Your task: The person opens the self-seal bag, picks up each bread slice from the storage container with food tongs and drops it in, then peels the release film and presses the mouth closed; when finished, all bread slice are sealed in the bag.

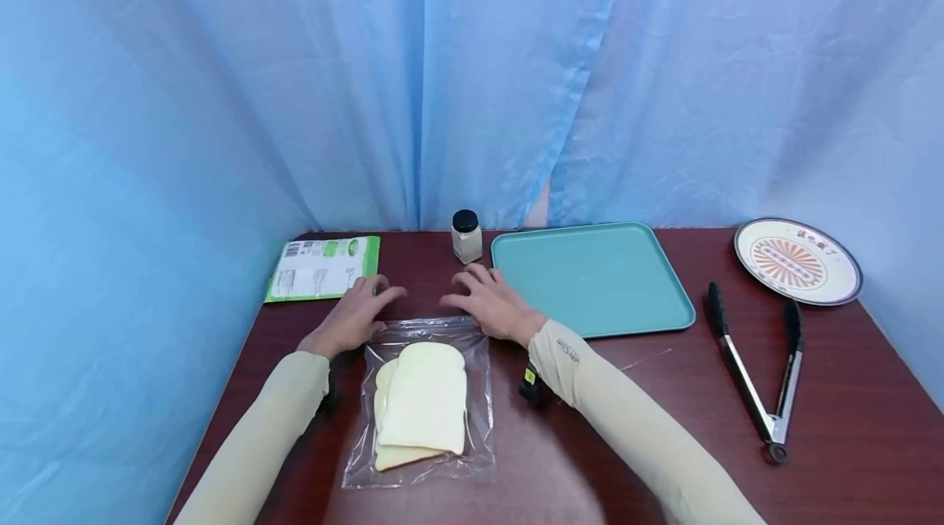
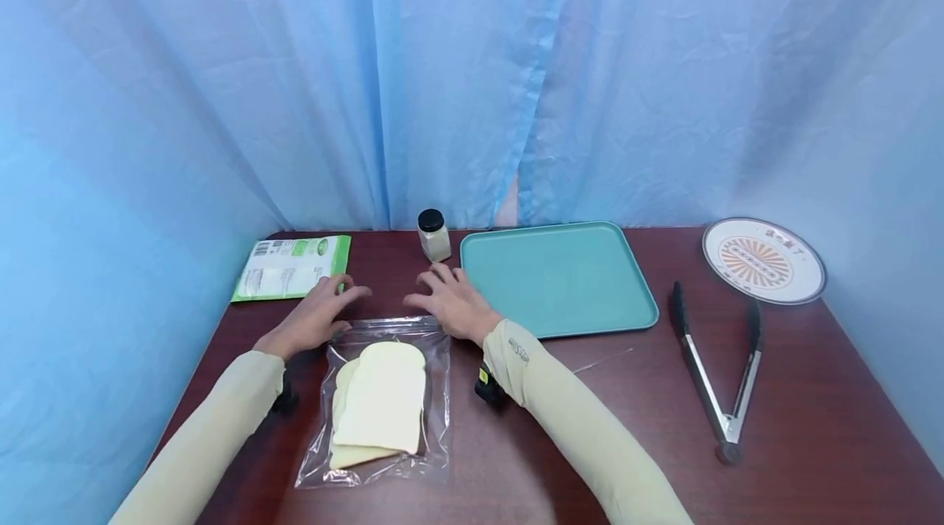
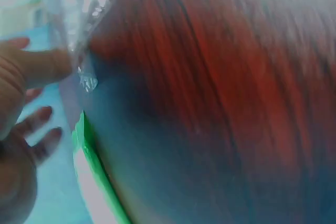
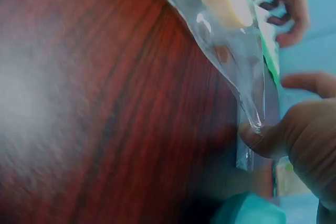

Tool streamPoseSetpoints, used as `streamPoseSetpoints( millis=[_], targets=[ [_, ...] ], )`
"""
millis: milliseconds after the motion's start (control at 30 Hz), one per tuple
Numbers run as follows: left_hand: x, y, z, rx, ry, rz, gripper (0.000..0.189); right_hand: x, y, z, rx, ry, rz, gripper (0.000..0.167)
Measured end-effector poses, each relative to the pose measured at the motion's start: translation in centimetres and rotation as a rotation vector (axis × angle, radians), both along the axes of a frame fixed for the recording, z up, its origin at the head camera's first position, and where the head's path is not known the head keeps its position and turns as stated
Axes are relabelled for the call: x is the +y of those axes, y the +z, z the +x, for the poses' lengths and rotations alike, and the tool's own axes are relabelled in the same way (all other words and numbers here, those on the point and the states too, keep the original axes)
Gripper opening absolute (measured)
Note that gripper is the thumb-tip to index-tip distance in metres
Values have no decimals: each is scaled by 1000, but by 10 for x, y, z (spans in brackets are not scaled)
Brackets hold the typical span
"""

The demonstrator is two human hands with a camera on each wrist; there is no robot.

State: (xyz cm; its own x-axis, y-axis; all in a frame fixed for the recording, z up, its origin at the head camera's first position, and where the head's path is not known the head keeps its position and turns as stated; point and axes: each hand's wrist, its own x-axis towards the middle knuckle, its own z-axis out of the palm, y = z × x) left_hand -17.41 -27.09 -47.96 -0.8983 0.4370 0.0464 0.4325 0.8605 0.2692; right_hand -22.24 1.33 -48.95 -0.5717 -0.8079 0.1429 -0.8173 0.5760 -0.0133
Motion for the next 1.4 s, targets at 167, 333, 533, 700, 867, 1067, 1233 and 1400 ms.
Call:
streamPoseSetpoints(
  millis=[167, 333, 533, 700, 867, 1067, 1233, 1400],
  targets=[
    [9, 1, -1, 2, -114, -72, 66, -3, 5, 2, 6, 114, 101, 48],
    [13, 2, 0, -78, -125, -83, 70, -7, 9, 4, -17, 138, 162, 52],
    [16, 5, 1, -71, -158, -129, 70, -13, 13, 6, -40, 119, 265, 51],
    [17, 6, 3, -48, -195, -162, 69, -17, 13, 9, -70, 108, 284, 51],
    [18, 4, 4, -30, -221, -197, 69, -16, 12, 9, -63, 109, 267, 51],
    [12, 4, 7, 9, -218, -226, 66, -5, 7, 8, -9, 144, 206, 42],
    [0, 6, 13, 10, -206, -238, 64, 10, 3, 5, 64, 186, 161, 39],
    [-17, 6, 20, 75, -198, -258, 66, 24, 5, 3, 109, 200, 136, 45]
  ],
)
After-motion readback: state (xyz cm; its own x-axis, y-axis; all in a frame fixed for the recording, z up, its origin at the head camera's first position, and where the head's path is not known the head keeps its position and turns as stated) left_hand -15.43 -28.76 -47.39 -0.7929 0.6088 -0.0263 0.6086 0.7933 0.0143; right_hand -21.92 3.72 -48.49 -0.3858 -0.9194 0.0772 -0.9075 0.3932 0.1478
